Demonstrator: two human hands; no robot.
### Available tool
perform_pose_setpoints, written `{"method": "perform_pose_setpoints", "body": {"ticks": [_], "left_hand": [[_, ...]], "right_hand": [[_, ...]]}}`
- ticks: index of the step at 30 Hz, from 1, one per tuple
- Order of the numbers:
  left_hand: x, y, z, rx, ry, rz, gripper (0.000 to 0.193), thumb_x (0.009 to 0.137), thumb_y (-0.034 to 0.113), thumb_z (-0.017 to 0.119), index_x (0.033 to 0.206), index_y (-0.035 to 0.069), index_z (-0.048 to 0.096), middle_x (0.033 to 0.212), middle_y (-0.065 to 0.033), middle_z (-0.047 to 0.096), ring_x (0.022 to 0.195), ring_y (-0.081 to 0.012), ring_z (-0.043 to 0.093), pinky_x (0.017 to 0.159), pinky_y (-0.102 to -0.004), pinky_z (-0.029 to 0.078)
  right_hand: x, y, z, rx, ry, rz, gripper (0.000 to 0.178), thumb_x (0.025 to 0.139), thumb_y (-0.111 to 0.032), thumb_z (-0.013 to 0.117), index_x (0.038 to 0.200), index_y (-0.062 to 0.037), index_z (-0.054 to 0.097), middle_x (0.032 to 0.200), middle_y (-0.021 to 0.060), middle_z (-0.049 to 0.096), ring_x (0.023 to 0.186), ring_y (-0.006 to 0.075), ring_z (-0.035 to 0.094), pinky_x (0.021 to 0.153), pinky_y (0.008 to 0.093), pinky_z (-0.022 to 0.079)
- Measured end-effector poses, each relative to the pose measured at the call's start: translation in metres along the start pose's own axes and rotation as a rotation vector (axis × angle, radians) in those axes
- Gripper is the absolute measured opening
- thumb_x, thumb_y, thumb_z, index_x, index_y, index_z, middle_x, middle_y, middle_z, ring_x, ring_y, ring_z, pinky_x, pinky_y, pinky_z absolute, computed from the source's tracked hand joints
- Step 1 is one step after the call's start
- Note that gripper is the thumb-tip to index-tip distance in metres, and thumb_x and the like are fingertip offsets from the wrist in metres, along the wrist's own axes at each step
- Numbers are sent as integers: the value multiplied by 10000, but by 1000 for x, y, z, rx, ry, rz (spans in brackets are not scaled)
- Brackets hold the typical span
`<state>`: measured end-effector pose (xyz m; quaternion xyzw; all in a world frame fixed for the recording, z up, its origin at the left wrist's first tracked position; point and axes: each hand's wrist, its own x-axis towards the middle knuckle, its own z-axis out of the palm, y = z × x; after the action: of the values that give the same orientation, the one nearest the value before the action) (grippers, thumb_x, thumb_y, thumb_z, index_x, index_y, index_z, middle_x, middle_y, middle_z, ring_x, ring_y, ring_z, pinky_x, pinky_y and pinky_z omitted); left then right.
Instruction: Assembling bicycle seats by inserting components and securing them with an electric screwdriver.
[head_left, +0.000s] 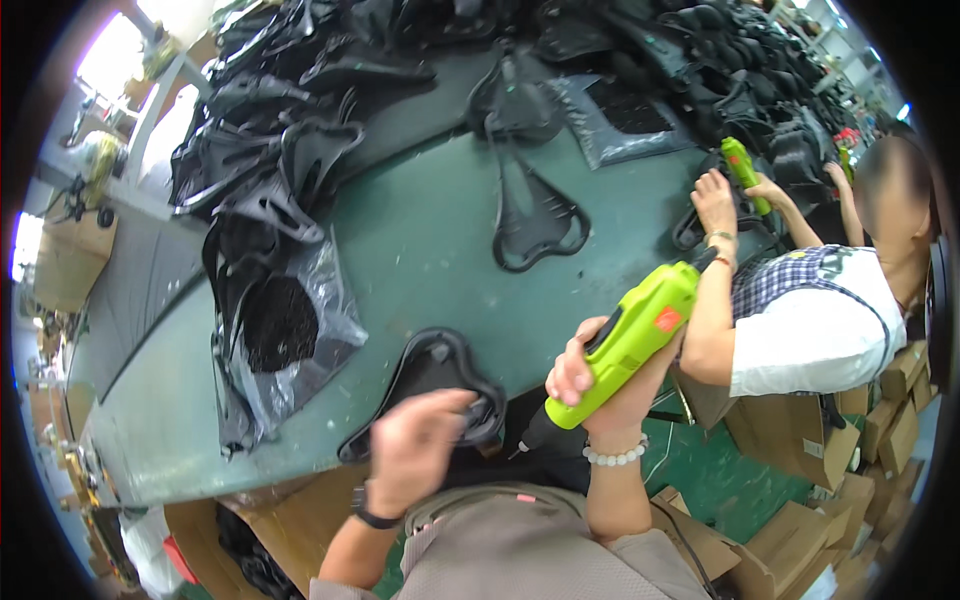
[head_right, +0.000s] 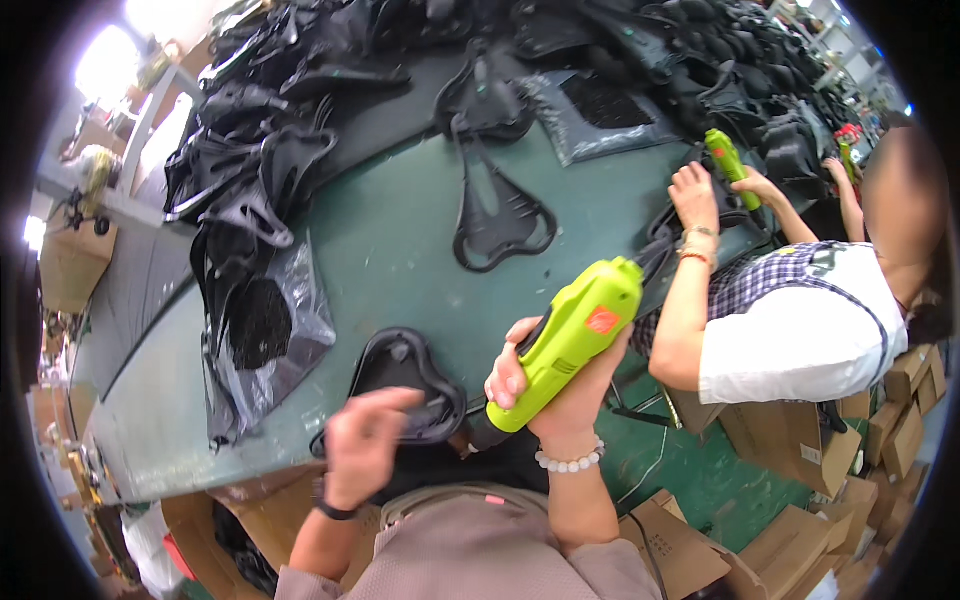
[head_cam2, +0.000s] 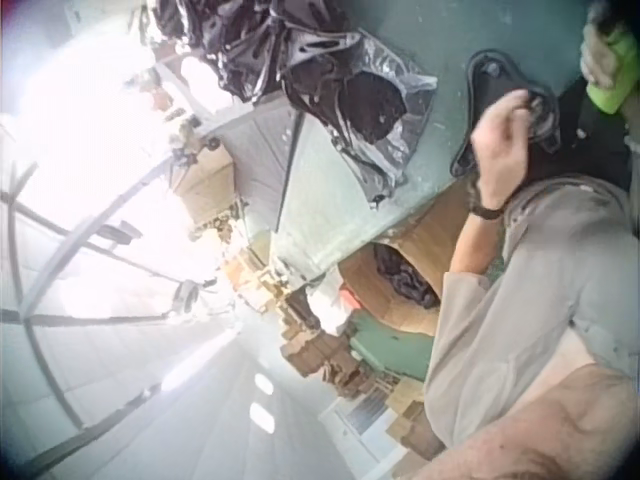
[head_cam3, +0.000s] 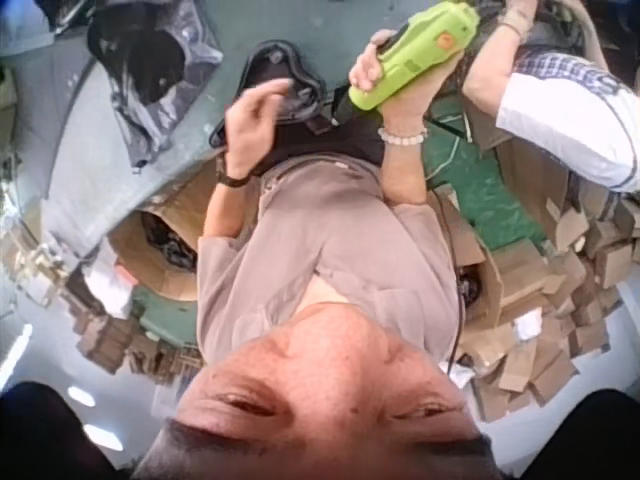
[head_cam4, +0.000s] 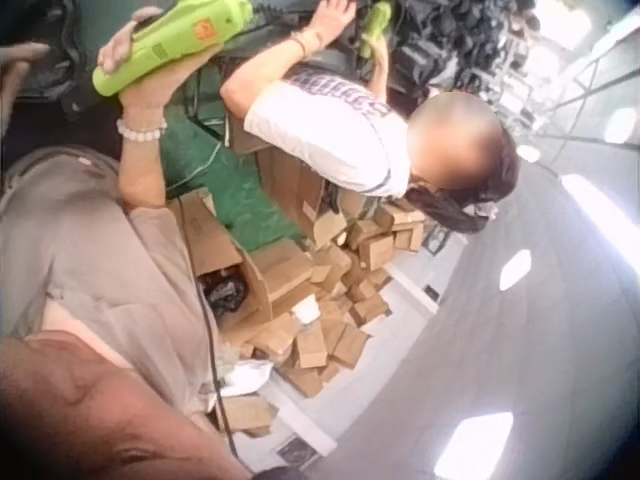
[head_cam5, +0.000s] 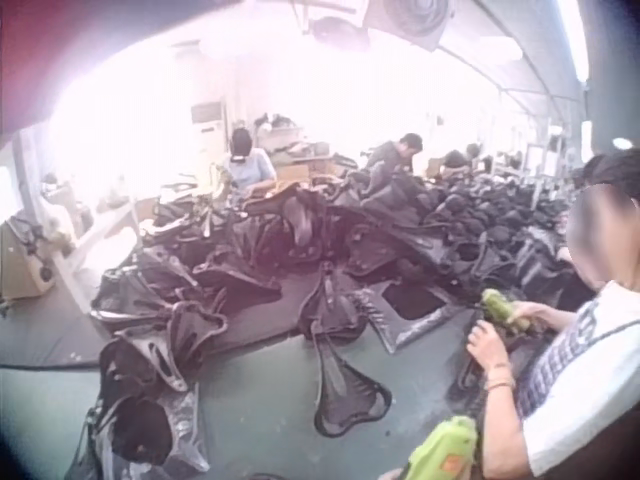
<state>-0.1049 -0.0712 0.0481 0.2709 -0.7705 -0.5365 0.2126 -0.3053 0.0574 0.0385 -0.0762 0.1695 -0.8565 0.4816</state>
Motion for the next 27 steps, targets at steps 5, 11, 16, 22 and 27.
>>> {"method": "perform_pose_setpoints", "body": {"ticks": [5, 11, 16, 22, 27], "left_hand": [[41, -77, -143, 673, 608, -119, 177, 946, 155, 620, 977, -10, 675, 891, -133, 683, 790, -242, 632, 717, -343, 489], [45, -134, -178, 1230, 584, 78, 195, 863, 181, 673, 979, 25, 683, 1022, -117, 679, 1010, -311, 604, 932, -388, 455], [114, -40, -76, 799, 308, 335, 176, 794, 98, 731, 945, 25, 681, 989, -115, 682, 975, -299, 624, 874, -387, 490], [275, 5, 103, 626, -92, 662, 250, 825, 200, 708, 1009, 35, 672, 1028, -121, 668, 1017, -317, 599, 882, -382, 492], [396, -9, 214, 650, -57, 694, 329, 805, 269, 695, 1043, 42, 684, 1053, -138, 651, 1073, -336, 554, 932, -416, 476]], "right_hand": [[3, -9, -61, -47, 192, 148, 1009, 773, -917, 209, 1004, -25, 619, 639, 127, 559, 541, 262, 537, 577, 378, 442], [21, -7, -101, -85, 220, 202, 969, 830, -868, 221, 1024, 7, 587, 655, 111, 554, 564, 245, 540, 585, 363, 458], [29, -6, -122, 10, 123, 237, 978, 823, -876, 209, 1040, 0, 586, 670, 116, 561, 580, 250, 545, 612, 376, 455], [31, -7, -141, 159, 80, 219, 1041, 756, -931, 195, 1029, -27, 633, 617, 99, 529, 524, 260, 514, 610, 408, 441], [38, -2, -140, 236, 6, 195, 1053, 755, -932, 189, 1104, -31, 607, 682, 107, 535, 598, 249, 520, 674, 407, 431]]}}
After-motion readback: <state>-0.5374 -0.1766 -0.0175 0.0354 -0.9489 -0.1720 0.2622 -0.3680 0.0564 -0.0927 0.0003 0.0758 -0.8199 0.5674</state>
